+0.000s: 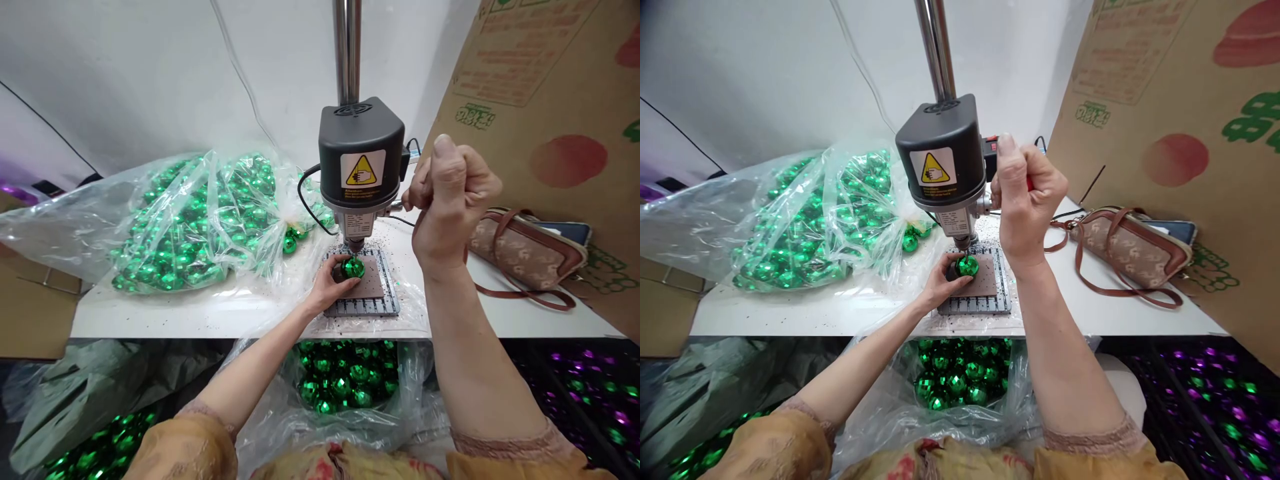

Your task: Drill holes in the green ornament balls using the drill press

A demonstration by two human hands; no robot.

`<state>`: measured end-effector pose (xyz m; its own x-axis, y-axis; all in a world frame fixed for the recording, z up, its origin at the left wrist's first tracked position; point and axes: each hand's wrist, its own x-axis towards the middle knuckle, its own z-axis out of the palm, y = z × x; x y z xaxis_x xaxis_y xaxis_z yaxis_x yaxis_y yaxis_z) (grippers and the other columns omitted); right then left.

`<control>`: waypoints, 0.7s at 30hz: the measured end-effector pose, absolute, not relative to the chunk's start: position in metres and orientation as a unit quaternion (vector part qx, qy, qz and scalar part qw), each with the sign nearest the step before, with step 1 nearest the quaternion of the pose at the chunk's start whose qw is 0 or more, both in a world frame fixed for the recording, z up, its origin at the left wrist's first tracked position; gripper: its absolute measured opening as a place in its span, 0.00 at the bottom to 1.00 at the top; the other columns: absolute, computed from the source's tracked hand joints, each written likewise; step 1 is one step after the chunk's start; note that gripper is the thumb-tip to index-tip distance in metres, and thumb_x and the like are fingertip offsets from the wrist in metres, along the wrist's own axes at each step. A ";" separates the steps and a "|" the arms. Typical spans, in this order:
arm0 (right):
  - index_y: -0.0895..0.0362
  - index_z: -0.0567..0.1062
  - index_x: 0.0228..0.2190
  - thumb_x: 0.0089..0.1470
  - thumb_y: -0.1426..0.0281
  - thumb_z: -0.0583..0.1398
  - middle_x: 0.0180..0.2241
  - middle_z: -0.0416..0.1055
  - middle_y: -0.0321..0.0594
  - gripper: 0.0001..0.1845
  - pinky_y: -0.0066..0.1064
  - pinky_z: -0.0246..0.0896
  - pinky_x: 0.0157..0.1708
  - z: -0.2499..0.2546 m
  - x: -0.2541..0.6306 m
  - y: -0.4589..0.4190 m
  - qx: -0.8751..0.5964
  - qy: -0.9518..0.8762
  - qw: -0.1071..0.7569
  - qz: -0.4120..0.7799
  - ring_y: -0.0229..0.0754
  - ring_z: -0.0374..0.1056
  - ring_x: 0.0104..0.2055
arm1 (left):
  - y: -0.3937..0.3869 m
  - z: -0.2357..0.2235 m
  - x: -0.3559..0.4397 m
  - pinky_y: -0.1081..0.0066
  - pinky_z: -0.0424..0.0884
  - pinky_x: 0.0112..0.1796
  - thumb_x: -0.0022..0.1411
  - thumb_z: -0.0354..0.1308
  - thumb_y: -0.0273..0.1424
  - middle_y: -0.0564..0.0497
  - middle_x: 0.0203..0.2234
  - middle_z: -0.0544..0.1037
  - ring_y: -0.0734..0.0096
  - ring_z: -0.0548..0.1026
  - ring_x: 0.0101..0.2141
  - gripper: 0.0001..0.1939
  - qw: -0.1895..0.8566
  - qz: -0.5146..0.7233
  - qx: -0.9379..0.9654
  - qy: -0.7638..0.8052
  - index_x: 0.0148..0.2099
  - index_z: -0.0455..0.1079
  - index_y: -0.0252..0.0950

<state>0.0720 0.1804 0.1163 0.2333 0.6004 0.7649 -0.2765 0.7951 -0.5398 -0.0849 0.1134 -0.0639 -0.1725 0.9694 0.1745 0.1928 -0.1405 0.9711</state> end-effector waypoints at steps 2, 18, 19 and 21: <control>0.52 0.53 0.20 0.63 0.45 0.57 0.16 0.49 0.31 0.32 0.32 0.47 0.20 0.116 0.072 0.180 -0.176 -0.557 0.765 0.271 0.33 0.47 0.18 | 0.112 -0.066 -0.081 0.57 0.71 0.53 0.53 0.75 0.39 0.46 0.44 0.79 0.54 0.76 0.49 0.29 0.379 0.543 0.528 0.532 0.55 0.71 0.39; 0.53 0.57 0.18 0.59 0.50 0.65 0.15 0.49 0.30 0.31 0.33 0.44 0.18 0.118 0.072 0.180 -0.127 -0.533 0.777 0.310 0.33 0.47 0.17 | 0.111 -0.068 -0.075 0.57 0.68 0.56 0.57 0.73 0.38 0.46 0.47 0.78 0.55 0.74 0.50 0.26 0.362 0.534 0.532 0.548 0.55 0.73 0.39; 0.53 0.56 0.18 0.60 0.51 0.65 0.15 0.49 0.30 0.31 0.33 0.43 0.18 0.117 0.072 0.180 -0.127 -0.531 0.779 0.307 0.32 0.47 0.17 | 0.111 -0.069 -0.075 0.57 0.69 0.56 0.56 0.74 0.38 0.46 0.48 0.78 0.56 0.75 0.49 0.26 0.363 0.535 0.532 0.547 0.55 0.73 0.39; 0.53 0.55 0.18 0.61 0.52 0.64 0.15 0.48 0.29 0.32 0.32 0.43 0.19 0.113 0.072 0.179 -0.131 -0.528 0.786 0.295 0.31 0.46 0.16 | 0.110 -0.069 -0.074 0.57 0.69 0.55 0.56 0.74 0.37 0.45 0.47 0.78 0.56 0.75 0.49 0.26 0.366 0.539 0.529 0.544 0.55 0.72 0.39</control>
<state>0.0718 0.1785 0.1134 0.2694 0.6019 0.7518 -0.3248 0.7917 -0.5175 -0.0742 0.1104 -0.0686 -0.1736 0.9698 0.1714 0.1811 -0.1396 0.9735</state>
